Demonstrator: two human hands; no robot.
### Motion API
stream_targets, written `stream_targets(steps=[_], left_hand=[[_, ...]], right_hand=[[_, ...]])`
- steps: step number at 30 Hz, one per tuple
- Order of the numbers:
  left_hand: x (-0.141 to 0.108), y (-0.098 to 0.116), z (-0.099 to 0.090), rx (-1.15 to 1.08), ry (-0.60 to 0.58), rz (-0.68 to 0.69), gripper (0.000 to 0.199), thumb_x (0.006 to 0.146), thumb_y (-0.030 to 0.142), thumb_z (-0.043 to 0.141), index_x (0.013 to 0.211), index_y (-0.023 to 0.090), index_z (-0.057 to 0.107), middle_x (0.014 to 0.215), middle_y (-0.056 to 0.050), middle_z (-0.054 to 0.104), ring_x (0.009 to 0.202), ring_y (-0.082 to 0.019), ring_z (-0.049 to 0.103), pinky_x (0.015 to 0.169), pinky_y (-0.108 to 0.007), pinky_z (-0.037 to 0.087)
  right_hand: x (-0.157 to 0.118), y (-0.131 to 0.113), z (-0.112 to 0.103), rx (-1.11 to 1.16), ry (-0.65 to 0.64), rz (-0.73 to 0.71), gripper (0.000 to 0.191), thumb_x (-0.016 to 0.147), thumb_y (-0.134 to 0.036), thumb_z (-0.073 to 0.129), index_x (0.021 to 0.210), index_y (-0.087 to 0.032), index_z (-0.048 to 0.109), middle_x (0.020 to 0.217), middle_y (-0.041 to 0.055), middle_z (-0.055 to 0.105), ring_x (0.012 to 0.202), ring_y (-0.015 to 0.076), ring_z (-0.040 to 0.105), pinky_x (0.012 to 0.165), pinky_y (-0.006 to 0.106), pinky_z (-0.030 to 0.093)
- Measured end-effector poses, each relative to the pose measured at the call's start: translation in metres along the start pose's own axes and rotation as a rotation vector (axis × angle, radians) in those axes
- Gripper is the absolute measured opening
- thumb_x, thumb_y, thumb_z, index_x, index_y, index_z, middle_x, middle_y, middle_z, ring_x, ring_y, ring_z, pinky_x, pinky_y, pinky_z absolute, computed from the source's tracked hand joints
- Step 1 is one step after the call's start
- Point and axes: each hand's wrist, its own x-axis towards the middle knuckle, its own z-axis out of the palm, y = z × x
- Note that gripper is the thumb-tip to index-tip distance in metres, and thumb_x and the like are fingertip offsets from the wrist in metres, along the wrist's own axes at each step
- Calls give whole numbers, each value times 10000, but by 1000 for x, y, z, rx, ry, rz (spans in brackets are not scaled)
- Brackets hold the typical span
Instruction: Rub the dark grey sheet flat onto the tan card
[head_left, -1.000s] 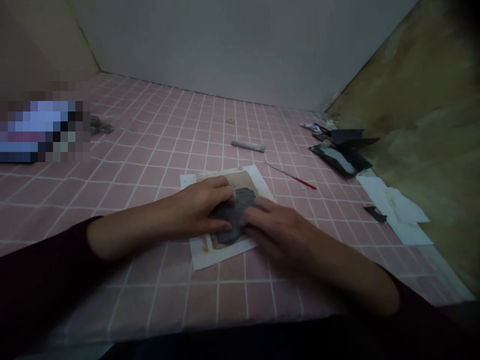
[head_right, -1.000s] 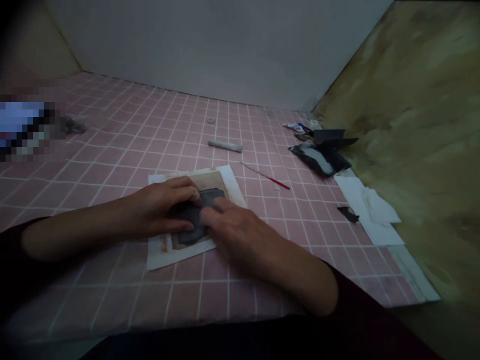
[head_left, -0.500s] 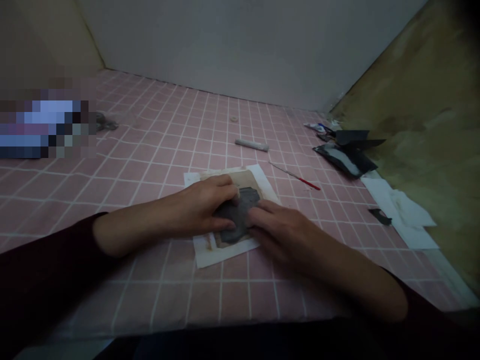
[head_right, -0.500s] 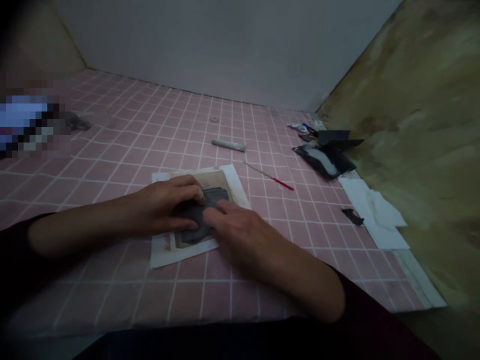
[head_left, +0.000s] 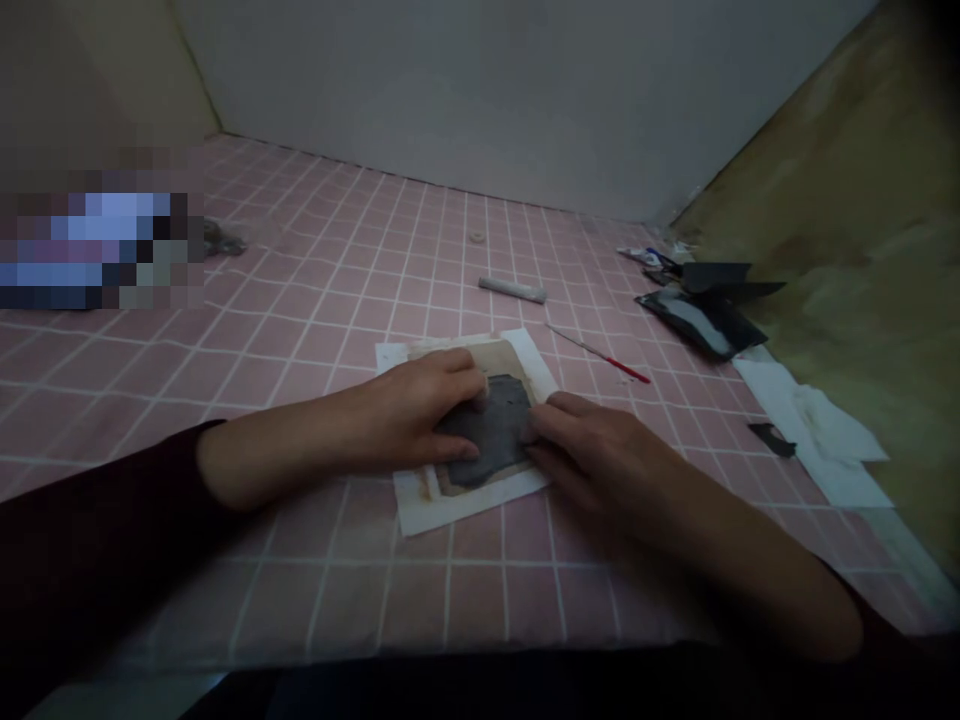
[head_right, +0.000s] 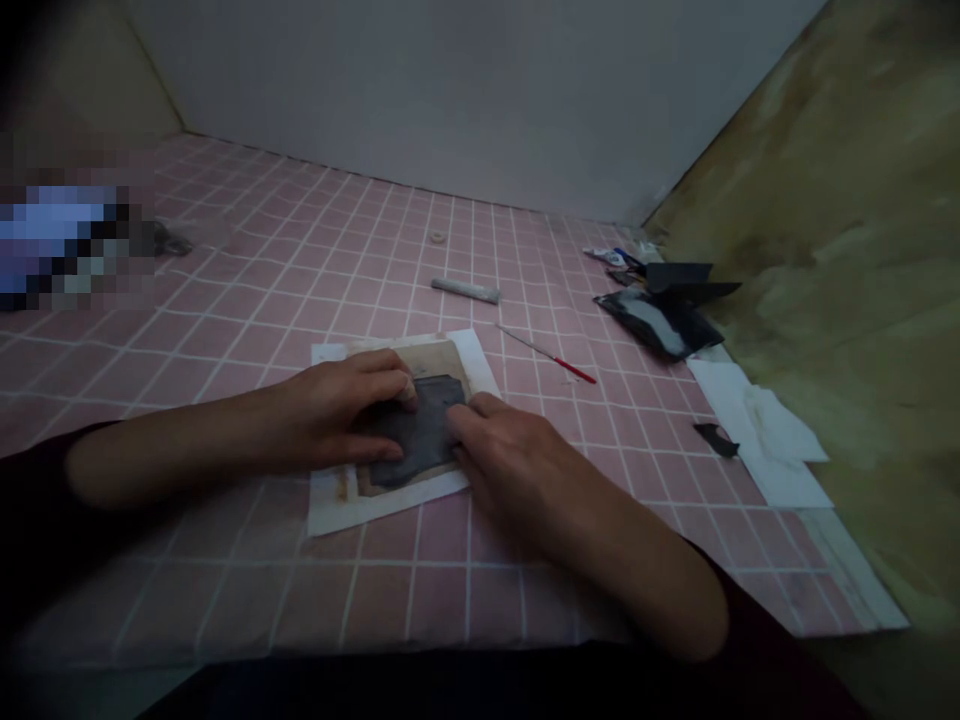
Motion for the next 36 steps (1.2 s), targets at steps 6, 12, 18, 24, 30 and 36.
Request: stream_targets(steps=[6,12,18,24,30,36], left_hand=[[0,1,-2,1,-10,-12,201,811,291,661,932,170,555,977,-34,512,878,-174,502,713,-281,392],[-1,2,-3,-14,-17,-8,225,810,297,675,945,166,551,991,-35,511,881,-168,503,718,-276,396],[1,1,-2,3,-13,-6,209,820,300,657,946,171,552,998,-43,512,900,-179,499,738,-289,397],[1,1,-2,6,-20,-11,217,810,294,668,942,175,545,992,-39,510,889,-176,500,726,-280,394],[-1,1,-5,-13,-43,7,209,831,291,643,973,171,547,1010,-44,507,906,-180,504,739,-288,396],[-1,0,-5,-13,-41,12,182,825,268,635,953,170,551,1005,-42,502,901,-182,505,740,-292,397]], right_hand=[[-1,-3,2,27,-24,-108,134,881,-60,442,846,-186,474,853,21,503,650,120,445,582,255,349],[-4,1,-2,-17,-31,-4,139,880,-54,449,847,-184,486,838,21,518,697,132,486,615,261,355],[-2,-1,3,79,-24,-118,195,852,-2,432,893,-189,472,883,15,493,683,117,463,588,241,347],[-2,1,4,19,-9,-54,169,875,-25,425,872,-185,480,870,25,484,704,133,471,605,256,362],[-5,3,1,-18,-44,-38,165,868,-30,436,851,-193,449,839,11,487,655,124,446,587,259,343],[-2,0,2,25,23,-70,166,867,-36,440,856,-200,418,827,6,500,689,131,471,615,257,362]])
